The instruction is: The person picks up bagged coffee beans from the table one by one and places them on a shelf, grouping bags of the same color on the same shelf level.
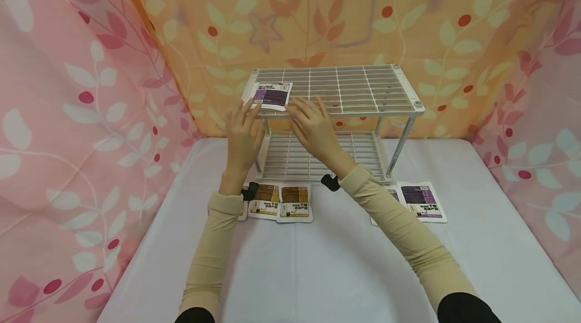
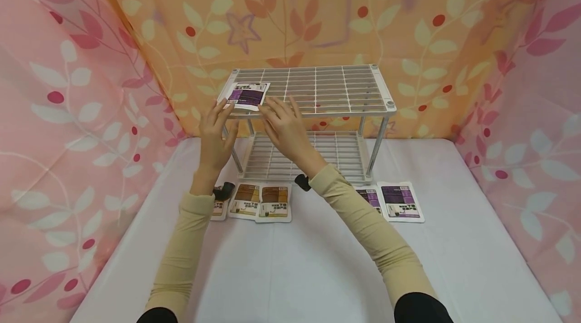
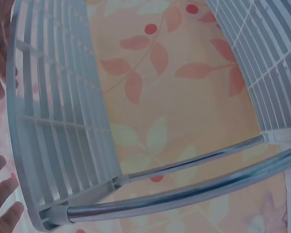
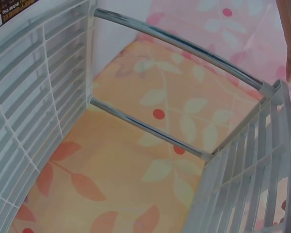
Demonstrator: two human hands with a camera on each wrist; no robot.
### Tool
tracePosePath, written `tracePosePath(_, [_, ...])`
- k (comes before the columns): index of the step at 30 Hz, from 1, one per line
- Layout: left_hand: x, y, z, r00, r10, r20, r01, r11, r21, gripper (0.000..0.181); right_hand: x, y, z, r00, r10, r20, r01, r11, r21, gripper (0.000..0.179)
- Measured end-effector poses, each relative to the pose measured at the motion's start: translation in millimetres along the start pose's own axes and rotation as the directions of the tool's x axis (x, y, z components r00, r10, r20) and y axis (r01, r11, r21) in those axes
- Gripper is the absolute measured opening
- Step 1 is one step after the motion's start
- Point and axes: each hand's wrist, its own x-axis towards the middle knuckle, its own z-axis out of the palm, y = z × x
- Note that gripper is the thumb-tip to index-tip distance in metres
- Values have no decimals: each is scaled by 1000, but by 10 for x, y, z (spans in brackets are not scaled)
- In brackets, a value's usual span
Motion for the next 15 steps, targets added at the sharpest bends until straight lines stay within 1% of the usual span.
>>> tracePosePath(4, [-57,60,37,1000,22,-22,-22,1000,-16,39,-68,-1,-20,1000,-6,-29,7,1000,10,33])
tracePosePath(12, [-167,168,137,998,47,-32,-47,999,-7,41,-182,-20,-61,998,-5,-57,5,1000,13,37])
tracePosePath(15, [-207,190,184,998,57,-40,-58,998,-21,41,-221,-28,-66,997,-3,-82,5,1000,27,35])
